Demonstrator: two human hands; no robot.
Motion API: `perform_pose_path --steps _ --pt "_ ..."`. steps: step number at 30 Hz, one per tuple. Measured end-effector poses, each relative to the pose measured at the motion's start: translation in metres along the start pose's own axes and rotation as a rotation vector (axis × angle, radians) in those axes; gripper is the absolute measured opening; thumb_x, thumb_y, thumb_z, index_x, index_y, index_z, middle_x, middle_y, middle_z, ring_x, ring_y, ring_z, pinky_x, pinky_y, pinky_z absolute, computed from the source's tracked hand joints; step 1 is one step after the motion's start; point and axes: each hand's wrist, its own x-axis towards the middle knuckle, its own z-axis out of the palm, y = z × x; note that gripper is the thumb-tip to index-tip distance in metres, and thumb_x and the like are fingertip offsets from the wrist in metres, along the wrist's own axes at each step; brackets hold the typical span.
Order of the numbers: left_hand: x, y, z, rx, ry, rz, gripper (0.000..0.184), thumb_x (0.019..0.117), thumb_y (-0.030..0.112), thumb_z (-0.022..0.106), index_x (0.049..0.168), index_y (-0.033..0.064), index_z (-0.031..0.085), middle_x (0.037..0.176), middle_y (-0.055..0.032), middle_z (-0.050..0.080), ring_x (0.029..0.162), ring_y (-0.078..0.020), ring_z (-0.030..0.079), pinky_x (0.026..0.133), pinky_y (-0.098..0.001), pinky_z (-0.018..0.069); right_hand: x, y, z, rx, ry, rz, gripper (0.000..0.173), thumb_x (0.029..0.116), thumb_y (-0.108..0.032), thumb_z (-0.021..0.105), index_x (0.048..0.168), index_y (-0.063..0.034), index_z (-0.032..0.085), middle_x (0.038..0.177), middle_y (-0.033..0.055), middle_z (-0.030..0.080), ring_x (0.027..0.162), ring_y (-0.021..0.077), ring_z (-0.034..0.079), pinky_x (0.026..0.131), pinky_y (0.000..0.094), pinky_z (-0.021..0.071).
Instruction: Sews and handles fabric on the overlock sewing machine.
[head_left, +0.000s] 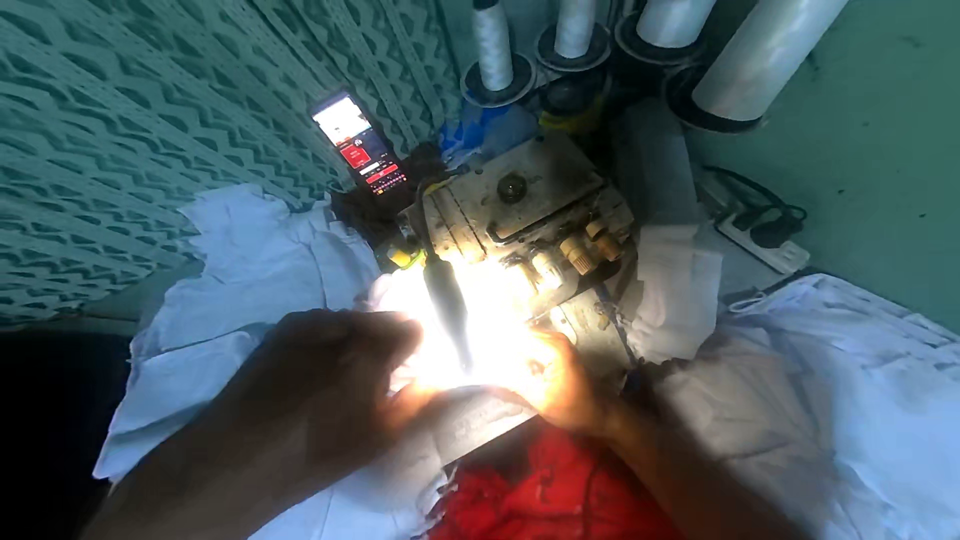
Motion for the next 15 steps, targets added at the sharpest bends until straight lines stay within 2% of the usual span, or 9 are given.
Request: perform_pose_path --steps 4,5,7,9,11,13,15 --pt "-0.002 0.009 0.01 0.01 0.046 -0.02 0.04 0.0896 0.054 0.057 0.072 0.0174 0.057 0.062 0.0026 0.052 0.055 -0.0137 0.053 0.048 -0.0346 0.04 0.001 -0.001 0.003 0.009 0.013 0.022 0.022 0.0944 -0.02 0.073 0.083 -0.0023 0.068 0.078 0.0037 0.064 0.071 0.0055 0.057 0.066 0.0228 0.0493" --pt "-0.003 0.009 0.009 0.004 0.047 -0.034 0.037 0.0905 0.05 0.057 0.073 0.0176 0.058 0.063 0.0032 0.052 0.055 -0.0132 0.053 0.048 -0.0344 0.0398 0.002 -0.004 0.003 0.015 0.021 0.032 0.021 0.094 -0.021 0.074 0.087 -0.0022 0.07 0.082 0.0037 0.066 0.074 0.0049 0.059 0.068 0.0225 0.0507" --pt "-0.005 0.005 0.004 -0.032 0.025 -0.057 0.027 0.0911 0.042 0.056 0.078 0.0187 0.061 0.064 0.006 0.051 0.054 -0.01 0.051 0.047 -0.0323 0.0401 0.005 -0.014 -0.002 0.035 0.059 0.039 0.024 0.0934 -0.019 0.074 0.105 0.0012 0.073 0.098 0.0064 0.072 0.084 0.0038 0.066 0.075 0.0212 0.0571" --pt "-0.009 0.001 -0.004 -0.073 -0.017 -0.093 0.026 0.0953 0.042 0.053 0.083 0.0218 0.063 0.064 0.0112 0.048 0.053 -0.004 0.046 0.045 -0.0269 0.0384 0.01 -0.016 -0.009 0.042 0.124 -0.012 0.027 0.0957 -0.013 0.069 0.115 0.0059 0.07 0.109 0.0104 0.072 0.09 0.0041 0.067 0.078 0.02 0.0585" --pt "-0.012 0.002 -0.01 -0.06 -0.045 -0.113 0.026 0.0961 0.043 0.052 0.085 0.0224 0.063 0.064 0.0126 0.047 0.051 -0.002 0.044 0.044 -0.0249 0.0375 0.013 -0.014 -0.013 -0.053 0.21 -0.05 0.018 0.0943 -0.006 0.061 0.105 0.0034 0.072 0.1 0.0055 0.072 0.084 -0.002 0.063 0.076 0.0146 0.0534" --pt "-0.012 0.003 -0.011 -0.057 -0.051 -0.138 0.022 0.0941 0.04 0.052 0.084 0.0225 0.062 0.062 0.013 0.045 0.05 -0.002 0.043 0.043 -0.0249 0.0369 0.017 -0.013 -0.017 -0.145 0.209 -0.053 0.017 0.0938 -0.002 0.057 0.1 0.0003 0.073 0.094 0.0035 0.072 0.082 -0.0005 0.062 0.076 0.0166 0.0529" --pt "-0.011 0.005 -0.011 -0.085 -0.05 -0.175 0.015 0.0907 0.037 0.056 0.084 0.0238 0.059 0.061 0.0139 0.044 0.05 -0.0008 0.042 0.044 -0.0232 0.0364 0.021 -0.015 -0.021 -0.242 0.147 -0.042 0.016 0.0938 -0.003 0.058 0.095 -0.0027 0.074 0.09 0.0025 0.071 0.08 0.002 0.063 0.075 0.0198 0.0543"
